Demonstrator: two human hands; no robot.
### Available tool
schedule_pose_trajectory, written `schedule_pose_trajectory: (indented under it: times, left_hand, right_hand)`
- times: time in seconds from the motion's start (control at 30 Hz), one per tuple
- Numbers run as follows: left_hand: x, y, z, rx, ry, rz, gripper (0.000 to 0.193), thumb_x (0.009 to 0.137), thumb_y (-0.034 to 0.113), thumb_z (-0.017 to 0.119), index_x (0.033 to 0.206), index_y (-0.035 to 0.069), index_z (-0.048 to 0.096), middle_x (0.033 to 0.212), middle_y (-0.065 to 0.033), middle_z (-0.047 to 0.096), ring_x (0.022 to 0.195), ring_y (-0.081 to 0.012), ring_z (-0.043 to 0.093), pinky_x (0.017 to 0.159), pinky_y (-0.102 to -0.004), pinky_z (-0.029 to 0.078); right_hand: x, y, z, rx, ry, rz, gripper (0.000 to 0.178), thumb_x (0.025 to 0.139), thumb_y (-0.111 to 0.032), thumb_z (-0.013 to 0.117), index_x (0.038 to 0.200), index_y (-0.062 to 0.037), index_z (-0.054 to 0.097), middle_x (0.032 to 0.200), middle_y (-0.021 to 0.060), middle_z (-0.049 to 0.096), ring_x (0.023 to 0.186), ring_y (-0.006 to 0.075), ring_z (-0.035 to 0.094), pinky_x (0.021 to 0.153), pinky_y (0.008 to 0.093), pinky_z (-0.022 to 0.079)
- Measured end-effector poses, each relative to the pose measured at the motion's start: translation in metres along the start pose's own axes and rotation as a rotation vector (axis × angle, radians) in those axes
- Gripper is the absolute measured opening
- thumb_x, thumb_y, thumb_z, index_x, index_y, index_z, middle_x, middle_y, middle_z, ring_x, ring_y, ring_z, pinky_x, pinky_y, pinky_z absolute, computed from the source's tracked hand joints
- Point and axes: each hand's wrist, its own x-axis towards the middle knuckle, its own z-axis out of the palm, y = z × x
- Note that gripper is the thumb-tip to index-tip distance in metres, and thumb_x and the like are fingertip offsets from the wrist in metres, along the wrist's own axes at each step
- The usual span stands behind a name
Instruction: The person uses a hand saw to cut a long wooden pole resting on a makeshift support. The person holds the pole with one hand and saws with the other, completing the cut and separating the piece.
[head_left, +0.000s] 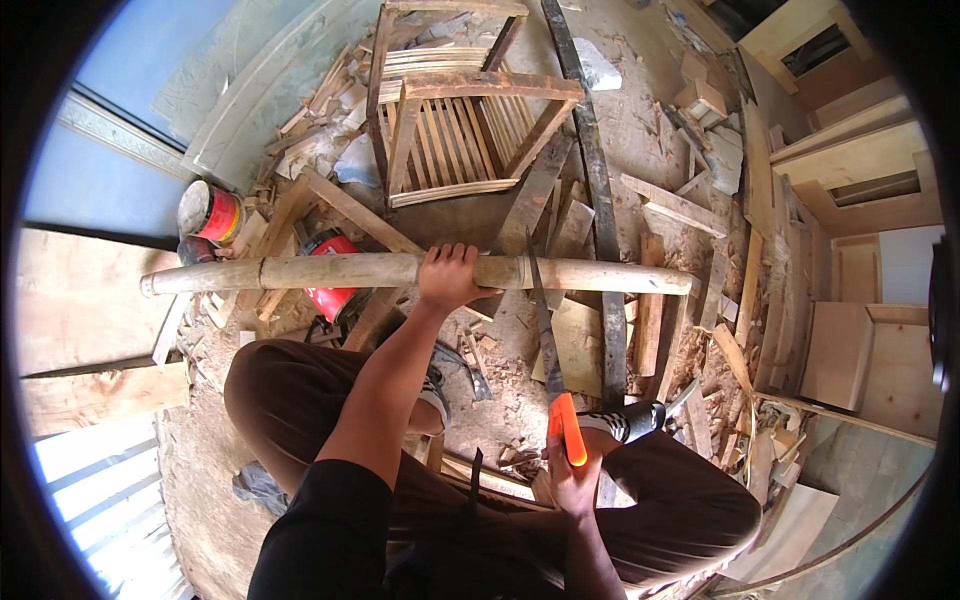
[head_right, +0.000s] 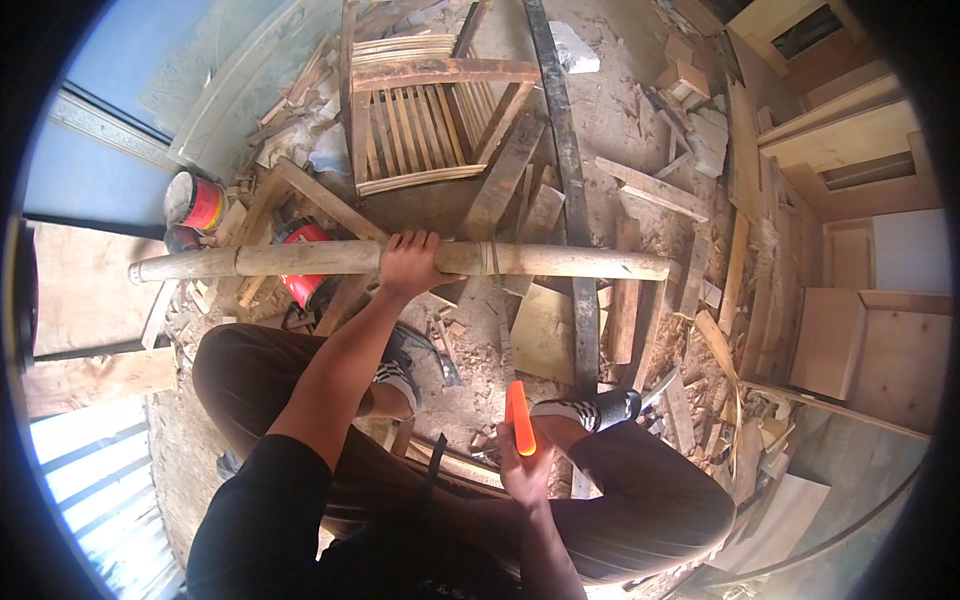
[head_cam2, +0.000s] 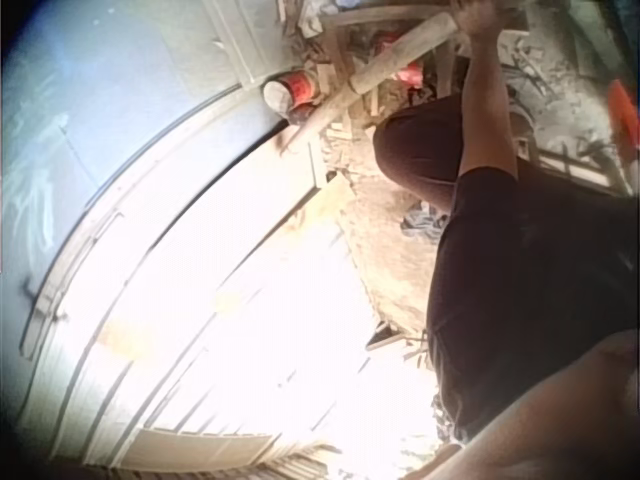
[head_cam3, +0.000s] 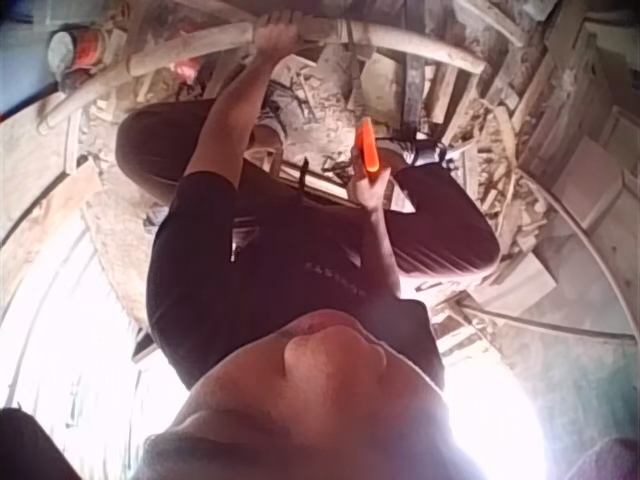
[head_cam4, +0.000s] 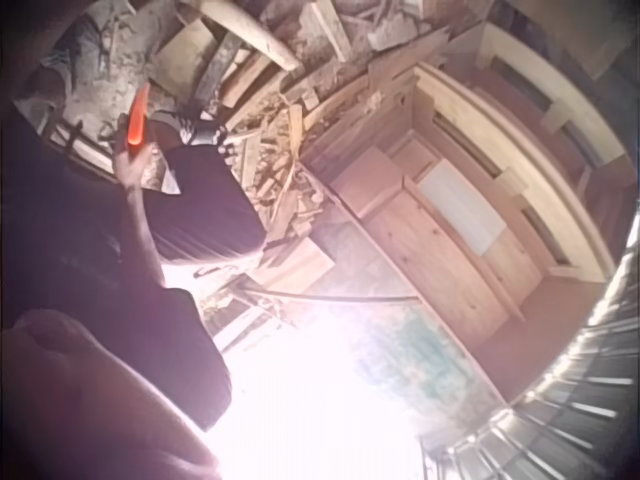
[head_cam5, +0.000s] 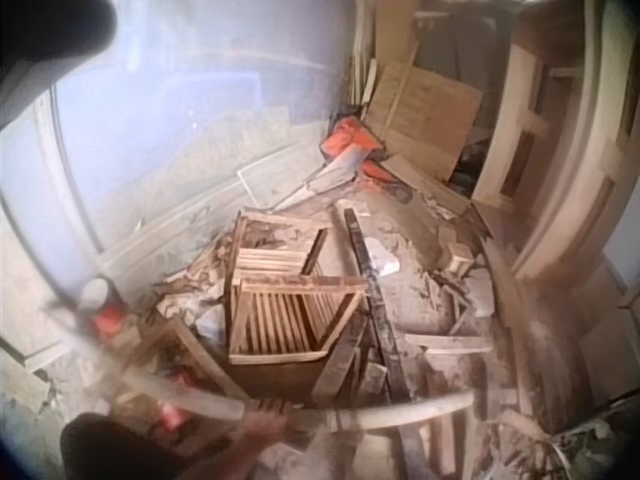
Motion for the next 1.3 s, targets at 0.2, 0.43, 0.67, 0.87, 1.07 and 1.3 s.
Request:
schedule_pose_trajectory:
  times: [0.2,0.43,0.67,0.87,1.07,1.3]
  left_hand:
    - [0.013,0.0,-0.009,-0.032,-0.257,-0.085,0.09,0.06,0.08,0.083,0.114,0.009,0.071,0.114,-0.0145,0.073,0.114,-0.0336,0.069,0.101,-0.0473,0.053]
    - [-0.001,-0.005,0.003,0.037,-0.09,0.025,0.092,0.065,0.082,0.079,0.125,0.013,0.069,0.119,-0.0112,0.07,0.117,-0.0313,0.066,0.106,-0.0526,0.046]
    - [-0.005,-0.004,0.004,0.058,-0.162,0.0,0.088,0.068,0.08,0.079,0.128,0.017,0.069,0.122,-0.0073,0.07,0.12,-0.0291,0.065,0.107,-0.0532,0.044]
    - [-0.006,-0.011,-0.001,0.019,-0.174,0.032,0.085,0.067,0.083,0.076,0.121,0.018,0.074,0.117,-0.0118,0.075,0.116,-0.03,0.07,0.106,-0.0528,0.047]
    - [0.018,-0.003,-0.035,-0.032,-0.471,-0.021,0.096,0.069,0.093,0.066,0.124,0.015,0.075,0.109,-0.0206,0.076,0.108,-0.0349,0.073,0.101,-0.0475,0.053]
    - [0.032,-0.005,-0.058,0.004,-0.8,-0.005,0.106,0.072,0.099,0.055,0.129,0.011,0.074,0.117,-0.0209,0.074,0.117,-0.0359,0.07,0.101,-0.0478,0.056]
  right_hand:
    - [0.006,-0.004,0.008,0.012,-0.035,0.024,0.014,0.098,-0.007,0.068,0.087,-0.0005,0.063,0.066,-0.0011,0.056,0.06,0.0071,0.051,0.054,0.0289,0.041]
    - [0.014,0.014,0.015,0.006,-0.024,-0.02,0.017,0.099,-0.008,0.068,0.084,-0.0001,0.063,0.065,-0.001,0.057,0.058,0.007,0.052,0.053,0.0284,0.041]
    - [0.015,0.009,0.015,0.04,-0.034,-0.02,0.019,0.099,-0.01,0.069,0.084,0.0001,0.062,0.066,-0.0006,0.056,0.061,0.0075,0.049,0.055,0.0297,0.041]
    - [0.007,0.0,0.01,0.001,-0.066,0.006,0.021,0.098,-0.013,0.069,0.084,0.0002,0.061,0.067,-0.0001,0.055,0.064,0.0083,0.049,0.057,0.0311,0.042]
    - [0.002,-0.007,0.009,0.05,-0.053,0.044,0.021,0.098,-0.013,0.069,0.084,0.0005,0.061,0.065,0.0002,0.055,0.061,0.008,0.049,0.055,0.031,0.043]
    - [0.002,0.005,0.014,0.065,-0.054,0.024,0.022,0.098,-0.013,0.069,0.082,0.0012,0.061,0.063,0.0016,0.056,0.059,0.0078,0.05,0.054,0.0319,0.042]
